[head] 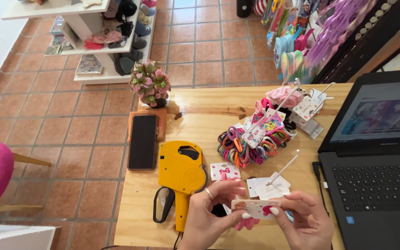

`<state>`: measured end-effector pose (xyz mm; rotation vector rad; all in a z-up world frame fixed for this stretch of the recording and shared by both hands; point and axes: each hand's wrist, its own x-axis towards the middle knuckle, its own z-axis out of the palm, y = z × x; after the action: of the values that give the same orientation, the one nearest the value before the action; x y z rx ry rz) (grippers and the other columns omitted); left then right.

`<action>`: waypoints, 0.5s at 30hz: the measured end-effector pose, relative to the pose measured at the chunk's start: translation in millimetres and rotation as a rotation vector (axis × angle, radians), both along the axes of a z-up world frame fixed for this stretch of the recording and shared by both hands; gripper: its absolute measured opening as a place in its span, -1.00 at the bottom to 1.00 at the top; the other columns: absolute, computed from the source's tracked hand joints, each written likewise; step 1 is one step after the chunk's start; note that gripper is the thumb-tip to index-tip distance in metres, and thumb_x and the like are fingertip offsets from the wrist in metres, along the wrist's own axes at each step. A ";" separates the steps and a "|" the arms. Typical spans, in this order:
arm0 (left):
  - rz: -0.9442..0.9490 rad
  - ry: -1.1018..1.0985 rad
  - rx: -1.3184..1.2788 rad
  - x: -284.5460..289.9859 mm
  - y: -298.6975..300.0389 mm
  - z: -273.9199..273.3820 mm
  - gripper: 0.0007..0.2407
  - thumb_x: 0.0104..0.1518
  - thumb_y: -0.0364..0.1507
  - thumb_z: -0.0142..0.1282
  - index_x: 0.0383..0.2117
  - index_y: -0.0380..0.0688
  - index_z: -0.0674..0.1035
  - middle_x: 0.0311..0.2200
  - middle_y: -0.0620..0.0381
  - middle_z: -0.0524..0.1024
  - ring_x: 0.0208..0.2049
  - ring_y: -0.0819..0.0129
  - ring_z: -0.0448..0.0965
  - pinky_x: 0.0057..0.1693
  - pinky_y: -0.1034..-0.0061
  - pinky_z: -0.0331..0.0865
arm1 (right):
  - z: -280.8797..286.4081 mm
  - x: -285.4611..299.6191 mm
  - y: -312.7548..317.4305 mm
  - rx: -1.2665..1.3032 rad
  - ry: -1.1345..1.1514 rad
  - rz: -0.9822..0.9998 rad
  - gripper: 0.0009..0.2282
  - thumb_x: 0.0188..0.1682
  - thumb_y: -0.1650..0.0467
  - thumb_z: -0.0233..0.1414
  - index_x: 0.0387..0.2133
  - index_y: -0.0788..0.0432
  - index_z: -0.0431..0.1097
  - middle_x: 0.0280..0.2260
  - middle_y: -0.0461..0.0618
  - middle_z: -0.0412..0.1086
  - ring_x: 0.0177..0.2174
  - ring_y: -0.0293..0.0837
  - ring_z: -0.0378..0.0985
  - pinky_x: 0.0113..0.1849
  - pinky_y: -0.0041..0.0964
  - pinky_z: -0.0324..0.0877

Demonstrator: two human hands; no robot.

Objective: Attaching price tags or labels to packs of hair ties using a tagging gun and organizing them onto display hooks.

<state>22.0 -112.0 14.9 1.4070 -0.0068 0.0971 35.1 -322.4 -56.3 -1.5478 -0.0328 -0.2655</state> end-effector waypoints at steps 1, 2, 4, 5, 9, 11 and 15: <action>0.008 -0.040 0.149 0.7 0.8 -2.2 -0.69 -0.03 -0.54 0.38 -0.12 -0.13 0.63 -0.29 0.07 0.71 -0.40 0.47 0.57 -0.24 0.59 0.54 | 2.3 -0.9 0.4 -0.003 -0.003 0.007 -0.66 -0.23 0.56 0.25 -0.16 0.25 0.37 -0.39 0.26 0.63 -0.38 -0.15 0.72 -0.16 -0.37 0.56; 0.021 -0.080 0.298 1.3 1.6 -4.2 -0.78 0.00 -0.55 0.33 -0.20 -0.05 0.72 -0.34 0.21 0.70 -0.40 0.49 0.48 -0.20 0.58 0.43 | 4.6 -1.1 1.0 -0.006 -0.006 0.018 -0.66 -0.23 0.55 0.25 -0.18 0.23 0.36 -0.40 0.27 0.63 -0.38 -0.14 0.73 -0.19 -0.40 0.56; 0.029 -0.103 0.301 0.6 -1.8 -11.1 -0.89 0.05 -0.50 0.33 -0.31 -0.05 0.73 -0.42 0.24 0.67 -0.38 0.46 0.47 -0.18 0.53 0.42 | -2.5 -2.4 -0.2 0.008 -0.046 0.023 -0.65 -0.23 0.55 0.25 -0.16 0.25 0.36 -0.40 0.26 0.63 -0.39 -0.12 0.74 -0.17 -0.37 0.58; 0.036 -0.124 0.304 0.8 -3.1 -14.7 -0.98 0.09 -0.44 0.33 -0.42 -0.06 0.73 -0.49 0.28 0.64 -0.36 0.43 0.46 -0.16 0.48 0.40 | -6.3 -2.5 -0.4 0.022 -0.085 0.027 -0.63 -0.23 0.55 0.25 -0.15 0.28 0.35 -0.40 0.25 0.62 -0.39 -0.10 0.75 -0.15 -0.34 0.60; 0.084 -0.355 0.378 -2.8 -8.7 -19.7 -0.94 0.17 -0.47 0.18 -0.40 -0.19 0.59 -0.46 0.14 0.57 -0.40 0.24 0.45 -0.10 0.35 0.36 | -5.8 -11.7 4.5 0.023 -0.042 0.004 -0.62 -0.27 0.59 0.26 -0.16 0.25 0.36 -0.39 0.31 0.62 -0.41 -0.07 0.77 -0.23 -0.35 0.64; 0.159 -0.268 0.368 -7.7 -12.5 -25.0 -0.95 0.10 -0.48 0.24 -0.47 -0.12 0.61 -0.52 0.24 0.55 -0.41 0.33 0.47 0.26 0.15 0.28 | -2.3 -15.7 8.0 -0.013 -0.014 -0.007 -0.68 -0.27 0.58 0.27 -0.24 0.25 0.38 -0.41 0.29 0.63 -0.38 -0.10 0.77 -0.19 -0.38 0.59; 0.083 -0.223 0.384 -14.3 -4.7 -28.2 -0.95 0.13 -0.44 0.23 -0.45 -0.09 0.65 -0.53 0.15 0.55 -0.40 0.31 0.54 0.37 0.08 0.15 | -5.1 -21.0 2.7 -0.016 -0.039 0.028 -0.69 -0.30 0.57 0.30 -0.26 0.26 0.43 -0.47 0.21 0.63 -0.41 -0.09 0.80 -0.25 -0.36 0.65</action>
<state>7.7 -116.6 -13.3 1.7734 -0.1598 0.3355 14.1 -319.8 -61.4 -1.5565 -0.0868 -0.2740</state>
